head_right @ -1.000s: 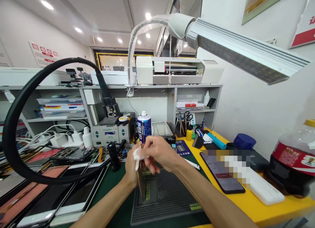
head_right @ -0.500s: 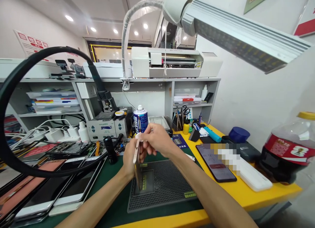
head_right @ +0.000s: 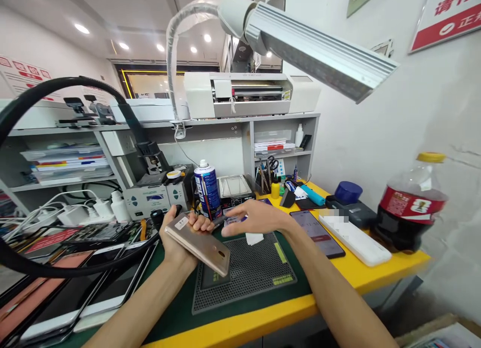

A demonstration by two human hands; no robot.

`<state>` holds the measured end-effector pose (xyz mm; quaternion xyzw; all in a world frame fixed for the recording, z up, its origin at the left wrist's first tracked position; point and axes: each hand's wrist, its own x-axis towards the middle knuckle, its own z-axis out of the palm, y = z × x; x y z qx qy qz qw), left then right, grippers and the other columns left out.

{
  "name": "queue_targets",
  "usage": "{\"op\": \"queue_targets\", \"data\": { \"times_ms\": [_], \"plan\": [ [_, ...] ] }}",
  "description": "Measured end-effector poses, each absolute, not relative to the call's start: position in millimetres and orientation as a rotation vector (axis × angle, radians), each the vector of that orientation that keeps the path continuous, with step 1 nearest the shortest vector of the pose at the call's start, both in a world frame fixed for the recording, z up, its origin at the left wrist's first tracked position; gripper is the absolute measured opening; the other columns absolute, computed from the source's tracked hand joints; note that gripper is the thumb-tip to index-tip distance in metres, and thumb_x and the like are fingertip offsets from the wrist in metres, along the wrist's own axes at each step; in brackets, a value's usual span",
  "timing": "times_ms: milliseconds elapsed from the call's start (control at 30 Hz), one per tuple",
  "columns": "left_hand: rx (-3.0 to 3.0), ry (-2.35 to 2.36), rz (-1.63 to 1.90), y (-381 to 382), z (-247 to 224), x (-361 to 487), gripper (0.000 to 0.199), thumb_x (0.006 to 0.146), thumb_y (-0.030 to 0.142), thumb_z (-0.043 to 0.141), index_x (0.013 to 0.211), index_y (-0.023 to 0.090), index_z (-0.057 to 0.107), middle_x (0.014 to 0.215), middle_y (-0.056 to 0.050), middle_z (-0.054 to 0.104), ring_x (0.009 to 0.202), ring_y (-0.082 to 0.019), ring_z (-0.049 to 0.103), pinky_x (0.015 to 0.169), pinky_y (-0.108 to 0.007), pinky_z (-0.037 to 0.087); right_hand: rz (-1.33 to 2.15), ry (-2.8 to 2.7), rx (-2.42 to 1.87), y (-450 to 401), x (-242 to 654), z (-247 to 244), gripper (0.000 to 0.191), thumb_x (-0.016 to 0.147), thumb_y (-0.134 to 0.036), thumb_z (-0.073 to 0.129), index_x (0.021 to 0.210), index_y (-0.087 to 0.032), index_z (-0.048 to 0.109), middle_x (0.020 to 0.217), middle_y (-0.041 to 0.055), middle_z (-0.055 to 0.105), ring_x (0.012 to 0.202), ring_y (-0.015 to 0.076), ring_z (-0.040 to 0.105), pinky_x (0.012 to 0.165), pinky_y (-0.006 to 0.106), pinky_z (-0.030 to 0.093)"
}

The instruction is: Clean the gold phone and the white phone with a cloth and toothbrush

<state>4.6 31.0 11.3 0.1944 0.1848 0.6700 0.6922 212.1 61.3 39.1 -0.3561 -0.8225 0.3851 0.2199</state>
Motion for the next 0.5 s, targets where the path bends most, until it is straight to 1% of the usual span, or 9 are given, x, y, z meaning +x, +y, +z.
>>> {"op": "queue_targets", "data": {
  "times_ms": [33, 67, 100, 133, 200, 267, 333, 400, 500],
  "plan": [
    [0.416, 0.425, 1.508, 29.2, 11.3, 4.8, 0.052, 0.084, 0.056, 0.049, 0.047, 0.019, 0.046, 0.045, 0.002, 0.037, 0.047, -0.012, 0.042, 0.053, -0.027, 0.043, 1.122, -2.349, -0.904, 53.6, 204.5, 39.6, 0.074, 0.069, -0.047, 0.083, 0.137, -0.031, 0.058, 0.128, 0.0062, 0.066, 0.101, 0.0238, 0.067, 0.067, 0.023, 0.053],
    [0.405, 0.433, 1.524, 27.4, 10.8, 4.6, 0.050, 0.083, 0.054, 0.049, 0.047, 0.020, 0.045, 0.045, 0.001, 0.038, 0.048, -0.013, 0.044, 0.055, -0.028, 0.044, 1.176, -2.431, -0.832, 46.0, 197.2, 39.0, 0.093, 0.065, -0.044, 0.086, 0.147, -0.034, 0.044, 0.141, 0.0072, 0.056, 0.109, 0.0254, 0.064, 0.070, 0.024, 0.053],
    [0.405, 0.440, 1.540, 25.5, 9.7, 3.9, 0.047, 0.082, 0.051, 0.048, 0.047, 0.020, 0.044, 0.045, 0.001, 0.039, 0.049, -0.013, 0.045, 0.057, -0.028, 0.045, 1.181, -2.479, -0.789, 39.2, 190.7, 37.3, 0.103, 0.063, -0.043, 0.088, 0.151, -0.033, 0.036, 0.147, 0.0088, 0.050, 0.113, 0.0262, 0.061, 0.072, 0.024, 0.053],
    [0.420, 0.449, 1.554, 23.4, 7.9, 2.5, 0.044, 0.081, 0.048, 0.048, 0.047, 0.020, 0.044, 0.046, 0.001, 0.039, 0.050, -0.013, 0.047, 0.059, -0.028, 0.046, 1.149, -2.492, -0.771, 33.4, 186.0, 34.5, 0.105, 0.063, -0.043, 0.088, 0.152, -0.032, 0.034, 0.145, 0.0104, 0.050, 0.112, 0.0257, 0.061, 0.071, 0.024, 0.052],
    [0.520, 0.500, 1.559, 18.3, 2.5, -2.6, 0.039, 0.078, 0.045, 0.050, 0.048, 0.020, 0.045, 0.047, 0.001, 0.043, 0.055, -0.015, 0.053, 0.064, -0.030, 0.050, 1.085, -2.507, -0.749, 25.7, 183.3, 27.7, 0.096, 0.067, -0.044, 0.085, 0.150, -0.028, 0.040, 0.134, 0.0106, 0.058, 0.104, 0.0234, 0.061, 0.070, 0.024, 0.050],
    [0.677, 0.609, 1.530, 11.5, -4.8, -11.4, 0.030, 0.076, 0.041, 0.055, 0.055, 0.019, 0.054, 0.055, -0.002, 0.055, 0.065, -0.018, 0.061, 0.072, -0.032, 0.052, 1.056, -2.527, -0.734, 22.4, 189.5, 21.8, 0.083, 0.071, -0.045, 0.082, 0.145, -0.026, 0.048, 0.122, 0.0077, 0.063, 0.097, 0.0208, 0.061, 0.070, 0.024, 0.048],
    [0.815, 0.746, 1.476, 3.2, -12.7, -23.9, 0.016, 0.073, 0.031, 0.064, 0.073, 0.016, 0.067, 0.079, -0.007, 0.071, 0.081, -0.022, 0.067, 0.077, -0.033, 0.052, 1.033, -2.567, -0.742, 21.2, 200.3, 18.8, 0.075, 0.073, -0.045, 0.080, 0.141, -0.026, 0.053, 0.115, 0.0057, 0.064, 0.089, 0.0186, 0.061, 0.066, 0.024, 0.047],
    [0.928, 0.866, 1.422, -5.0, -19.9, -37.7, 0.020, 0.071, 0.024, 0.071, 0.089, 0.015, 0.071, 0.095, -0.009, 0.074, 0.089, -0.024, 0.069, 0.078, -0.032, 0.052, 0.965, -2.634, -0.768, 20.2, 209.9, 18.7, 0.068, 0.073, -0.044, 0.079, 0.135, -0.024, 0.059, 0.112, 0.0057, 0.064, 0.079, 0.0163, 0.058, 0.060, 0.023, 0.044],
    [1.192, 0.994, 1.265, -14.7, -27.3, -53.3, 0.020, 0.074, 0.029, 0.071, 0.087, 0.014, 0.074, 0.103, -0.014, 0.074, 0.098, -0.029, 0.068, 0.083, -0.035, 0.052, 0.838, -2.757, -0.745, 18.3, 216.4, 21.5, 0.058, 0.072, -0.039, 0.080, 0.125, -0.021, 0.066, 0.110, 0.0070, 0.064, 0.074, 0.0152, 0.056, 0.056, 0.022, 0.041]
  ]
}}
